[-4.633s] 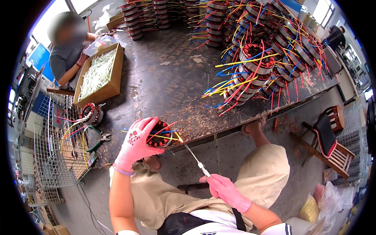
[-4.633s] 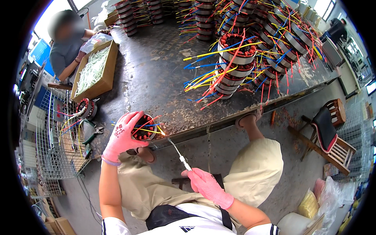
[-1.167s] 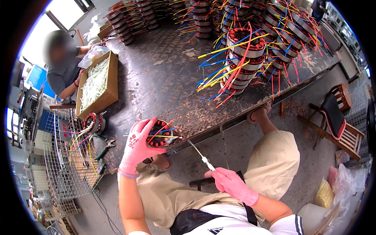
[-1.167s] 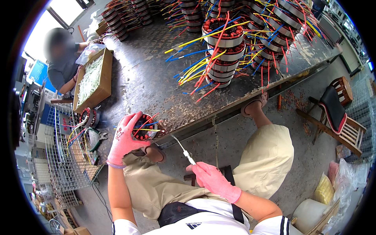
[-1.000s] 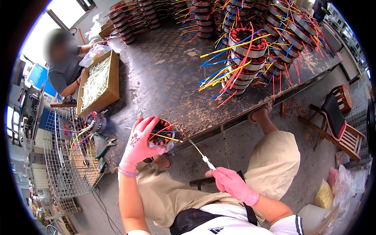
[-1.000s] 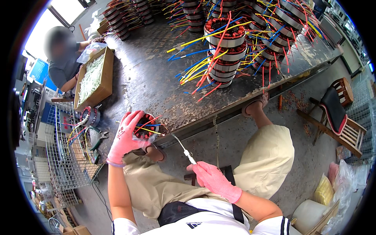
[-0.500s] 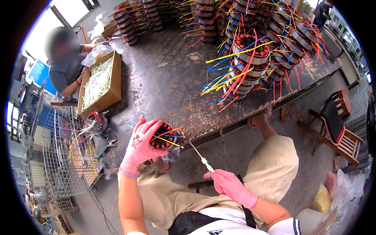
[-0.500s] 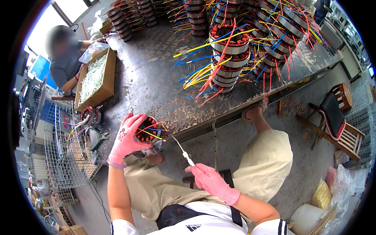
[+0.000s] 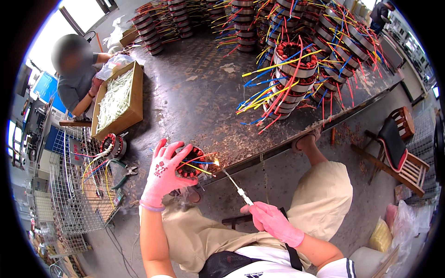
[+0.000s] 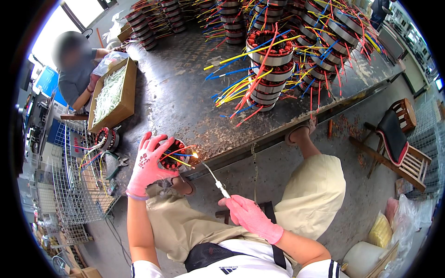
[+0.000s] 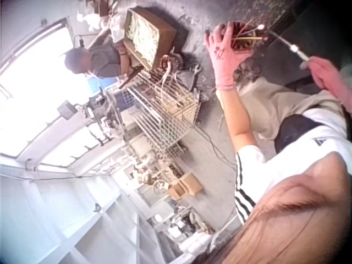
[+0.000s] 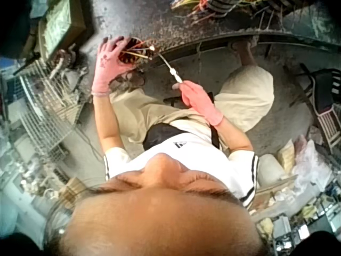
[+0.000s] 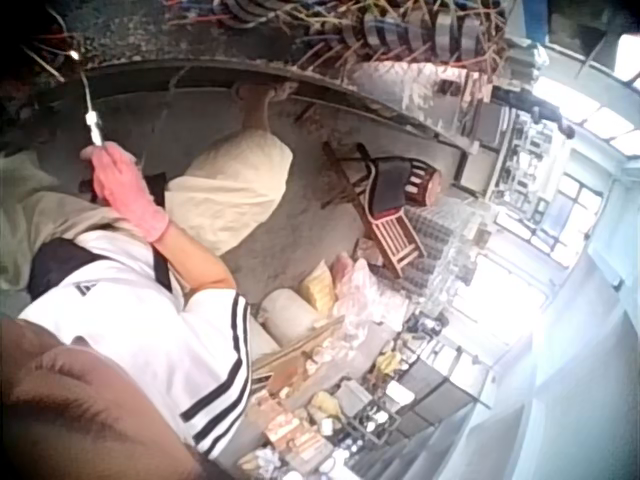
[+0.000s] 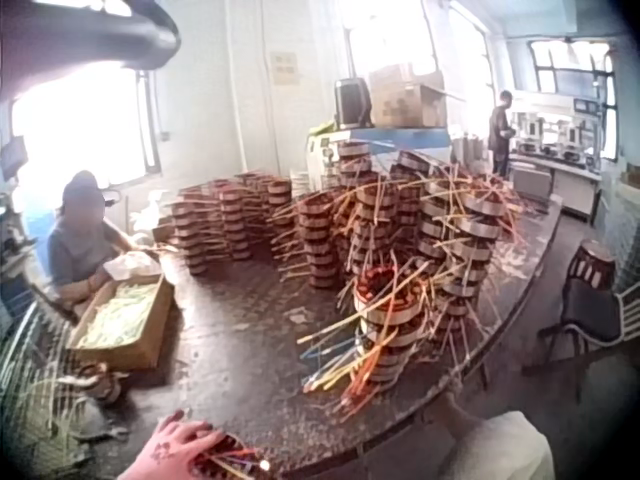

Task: The person solders individual wires into the copper coils of circular metal components. The person uses a soldering iron to apply heat to the connection points on each coil, moving between stacks of components on a large workbench.

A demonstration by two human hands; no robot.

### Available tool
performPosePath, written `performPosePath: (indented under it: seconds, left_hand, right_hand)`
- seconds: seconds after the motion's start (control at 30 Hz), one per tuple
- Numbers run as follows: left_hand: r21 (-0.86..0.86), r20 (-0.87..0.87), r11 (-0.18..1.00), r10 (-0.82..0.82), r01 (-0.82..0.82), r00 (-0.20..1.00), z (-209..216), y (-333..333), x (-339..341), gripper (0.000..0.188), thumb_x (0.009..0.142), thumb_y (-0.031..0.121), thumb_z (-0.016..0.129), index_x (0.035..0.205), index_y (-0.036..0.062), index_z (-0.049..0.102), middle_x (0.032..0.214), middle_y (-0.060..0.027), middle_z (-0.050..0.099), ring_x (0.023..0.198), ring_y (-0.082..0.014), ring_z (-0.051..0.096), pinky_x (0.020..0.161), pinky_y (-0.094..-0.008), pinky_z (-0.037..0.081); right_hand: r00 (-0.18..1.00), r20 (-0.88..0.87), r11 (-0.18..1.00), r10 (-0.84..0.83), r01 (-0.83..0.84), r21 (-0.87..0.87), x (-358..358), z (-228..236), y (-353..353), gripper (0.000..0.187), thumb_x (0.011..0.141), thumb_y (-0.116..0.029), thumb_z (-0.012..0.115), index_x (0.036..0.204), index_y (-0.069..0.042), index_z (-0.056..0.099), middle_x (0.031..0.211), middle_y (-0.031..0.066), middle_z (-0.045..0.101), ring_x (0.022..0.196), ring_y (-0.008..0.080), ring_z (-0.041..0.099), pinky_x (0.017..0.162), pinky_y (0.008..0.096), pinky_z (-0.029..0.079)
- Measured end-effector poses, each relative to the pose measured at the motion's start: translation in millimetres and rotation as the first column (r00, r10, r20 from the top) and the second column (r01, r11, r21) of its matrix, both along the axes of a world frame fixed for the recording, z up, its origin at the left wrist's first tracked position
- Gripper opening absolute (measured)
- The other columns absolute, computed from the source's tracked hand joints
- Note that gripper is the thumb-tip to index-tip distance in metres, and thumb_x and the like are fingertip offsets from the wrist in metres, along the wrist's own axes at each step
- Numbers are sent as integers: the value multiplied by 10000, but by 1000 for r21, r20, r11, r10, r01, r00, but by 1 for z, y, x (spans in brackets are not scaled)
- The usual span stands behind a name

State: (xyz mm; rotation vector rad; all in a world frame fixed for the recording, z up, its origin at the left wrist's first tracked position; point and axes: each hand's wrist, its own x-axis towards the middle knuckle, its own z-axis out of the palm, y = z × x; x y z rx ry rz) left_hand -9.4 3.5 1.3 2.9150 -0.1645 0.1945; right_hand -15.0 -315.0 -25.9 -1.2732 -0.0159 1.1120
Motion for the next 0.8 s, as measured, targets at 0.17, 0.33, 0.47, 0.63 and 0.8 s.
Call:
performPosePath:
  seconds: [0.17,0.33,0.47,0.63,0.8]
  left_hand:
    - [-8,13,1000,-22,22,1000,-3,3,-2,919,462,281,865,1310,127,543,1293,-112,508,1275,-419,375,1102,-516,298]
    - [-88,-20,996,-18,16,1000,-10,6,-3,919,477,248,861,1320,105,526,1333,-112,498,1295,-412,372,1107,-500,303]
    - [-112,-51,994,-14,8,999,-8,5,-1,915,494,242,863,1329,102,515,1360,-111,488,1307,-406,369,1107,-492,307]
    - [-107,-68,994,-13,6,998,-8,5,-1,921,502,249,865,1338,102,507,1361,-116,485,1306,-405,374,1111,-491,303]
    - [-111,-65,994,-20,12,998,-7,6,-2,922,503,242,864,1341,101,505,1361,-121,484,1302,-410,376,1117,-493,296]
  right_hand:
    - [998,43,997,49,-46,-63,1,3,1,310,1008,-246,432,1120,-27,620,606,-23,424,544,59,391,496,229,313]
    - [1000,15,1000,23,-23,-11,-1,-1,0,318,1004,-264,438,1121,-31,621,605,-25,424,544,57,390,497,228,313]
    - [998,48,999,27,-25,-48,-2,-2,-1,320,1004,-264,435,1121,-31,620,603,-23,426,544,56,389,499,227,317]
    - [995,79,996,56,-50,-70,0,3,0,322,1002,-261,436,1121,-25,620,604,-23,431,545,54,388,502,227,317]
    - [999,26,999,27,-26,-35,-1,0,1,315,1004,-249,434,1115,-21,620,608,-29,420,551,53,392,503,226,318]
